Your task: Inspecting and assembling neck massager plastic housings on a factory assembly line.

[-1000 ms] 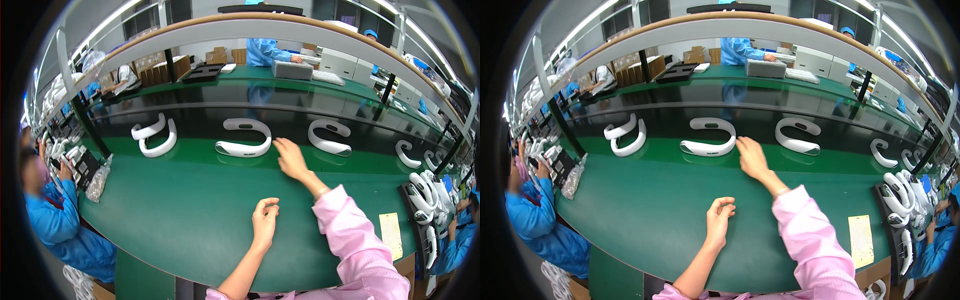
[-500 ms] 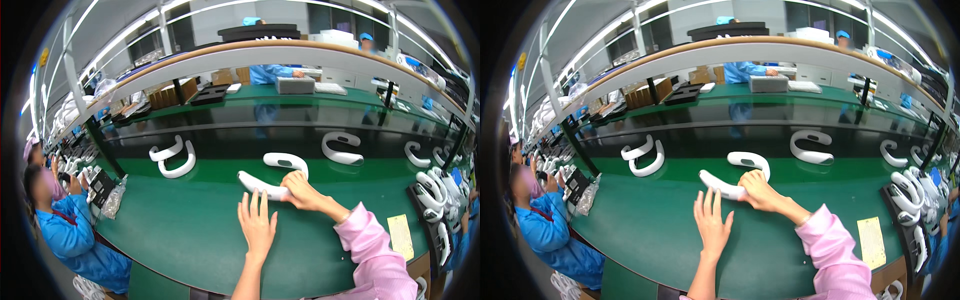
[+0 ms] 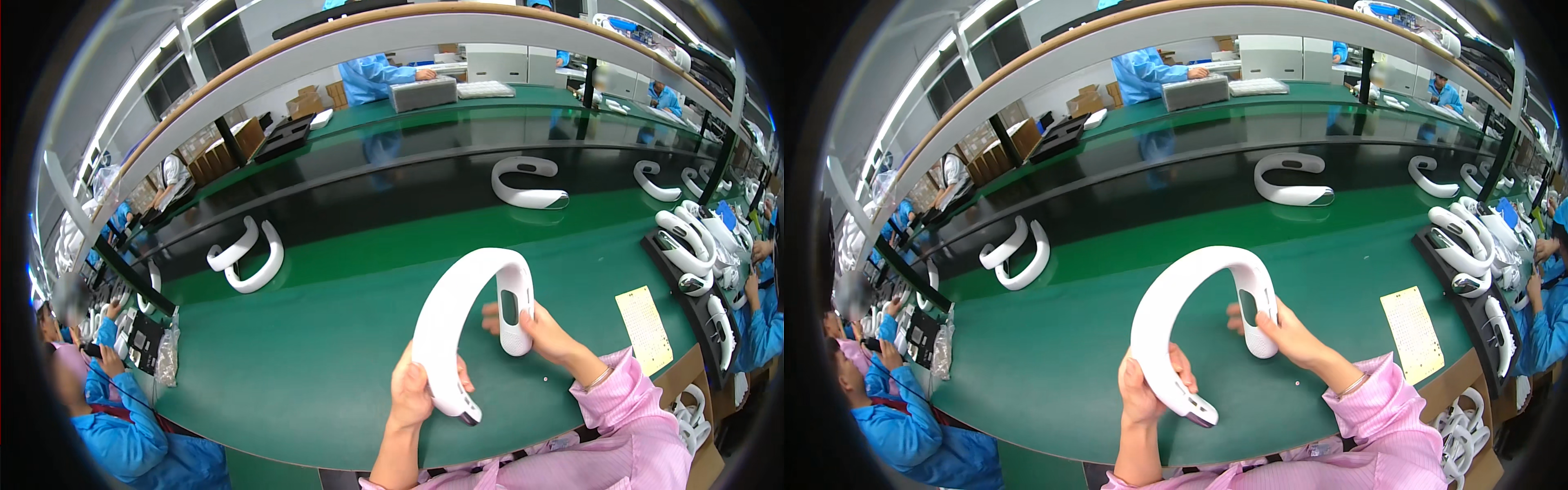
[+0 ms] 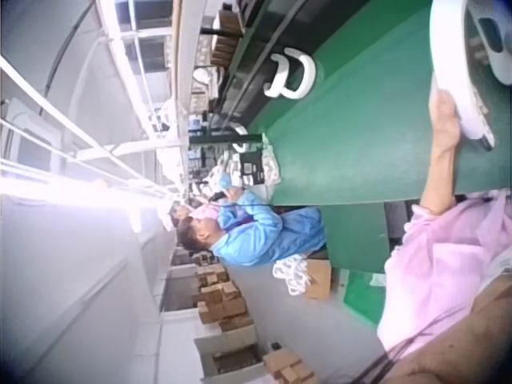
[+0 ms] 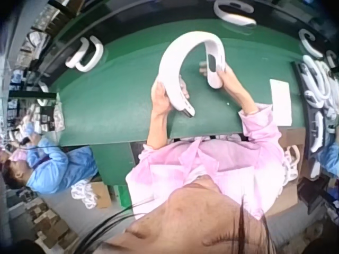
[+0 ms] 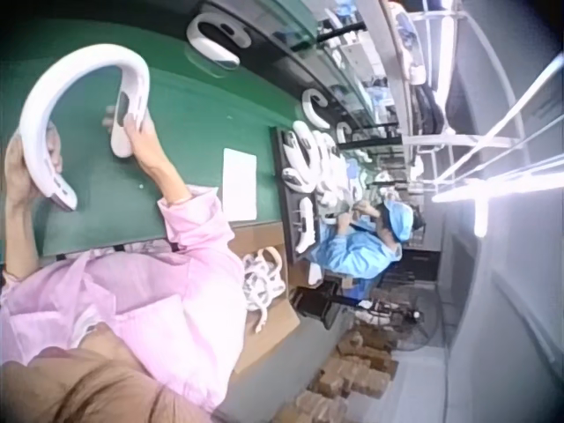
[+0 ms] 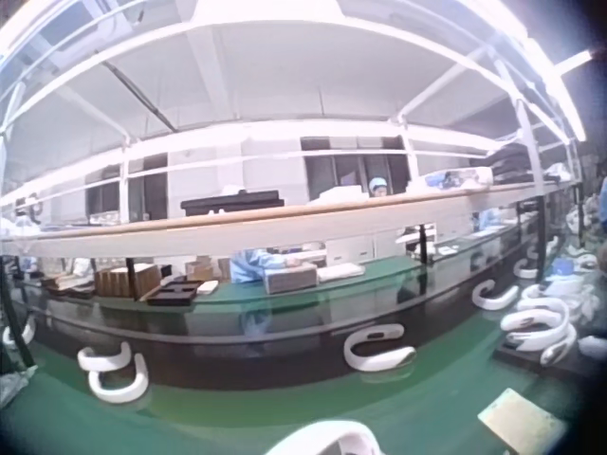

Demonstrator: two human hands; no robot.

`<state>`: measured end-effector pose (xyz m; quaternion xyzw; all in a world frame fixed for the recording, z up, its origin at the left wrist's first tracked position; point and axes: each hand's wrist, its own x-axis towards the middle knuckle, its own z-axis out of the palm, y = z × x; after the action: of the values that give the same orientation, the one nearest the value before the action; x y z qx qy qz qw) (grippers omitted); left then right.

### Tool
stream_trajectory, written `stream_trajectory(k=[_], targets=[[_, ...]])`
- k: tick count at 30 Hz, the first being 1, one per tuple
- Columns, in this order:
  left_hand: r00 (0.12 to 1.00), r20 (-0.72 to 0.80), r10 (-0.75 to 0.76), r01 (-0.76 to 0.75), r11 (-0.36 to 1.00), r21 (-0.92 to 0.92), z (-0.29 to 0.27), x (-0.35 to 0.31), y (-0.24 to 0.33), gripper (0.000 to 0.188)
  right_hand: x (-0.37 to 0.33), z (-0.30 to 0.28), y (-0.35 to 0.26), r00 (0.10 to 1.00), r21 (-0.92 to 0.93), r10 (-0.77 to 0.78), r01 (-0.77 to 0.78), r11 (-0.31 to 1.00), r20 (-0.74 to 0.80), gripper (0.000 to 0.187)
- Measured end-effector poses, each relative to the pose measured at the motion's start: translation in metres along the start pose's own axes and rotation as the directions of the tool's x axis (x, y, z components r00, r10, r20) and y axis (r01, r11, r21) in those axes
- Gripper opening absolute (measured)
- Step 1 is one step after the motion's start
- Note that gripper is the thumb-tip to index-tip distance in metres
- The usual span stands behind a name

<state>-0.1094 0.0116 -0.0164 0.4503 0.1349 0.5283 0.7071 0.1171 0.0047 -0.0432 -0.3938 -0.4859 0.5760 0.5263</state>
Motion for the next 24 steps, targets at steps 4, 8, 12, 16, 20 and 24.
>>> stream_trajectory(k=[4,8,12,16,20,24], targets=[[0.999,0.013,-0.051,0.052,0.976,-0.213,-0.001,0.003,-0.004,0.043,-0.002,0.002,0.004,0.975,0.123,0.220,-0.214,0.969,-0.032,0.045],[0.997,-0.046,-0.059,0.044,0.960,-0.275,-0.009,0.006,-0.010,0.042,-0.005,0.001,0.005,0.975,0.118,0.212,-0.204,0.972,-0.063,0.044],[0.993,-0.100,-0.065,0.032,0.951,-0.307,-0.002,0.006,-0.009,0.041,-0.006,0.001,0.000,0.975,0.080,0.193,-0.185,0.979,-0.107,0.042],[0.996,-0.066,-0.057,0.035,0.954,-0.298,0.001,0.009,-0.009,0.040,-0.005,0.003,0.003,0.963,0.091,0.235,-0.225,0.970,-0.130,0.041],[0.976,-0.195,-0.100,0.049,0.966,-0.253,0.027,0.014,-0.009,0.040,-0.003,0.003,0.012,0.933,0.197,0.345,-0.320,0.926,-0.104,0.042],[0.966,-0.257,-0.042,0.040,0.999,-0.012,0.058,0.015,-0.003,0.037,0.000,0.002,0.032,0.928,0.343,0.355,-0.371,0.863,0.110,0.047]])
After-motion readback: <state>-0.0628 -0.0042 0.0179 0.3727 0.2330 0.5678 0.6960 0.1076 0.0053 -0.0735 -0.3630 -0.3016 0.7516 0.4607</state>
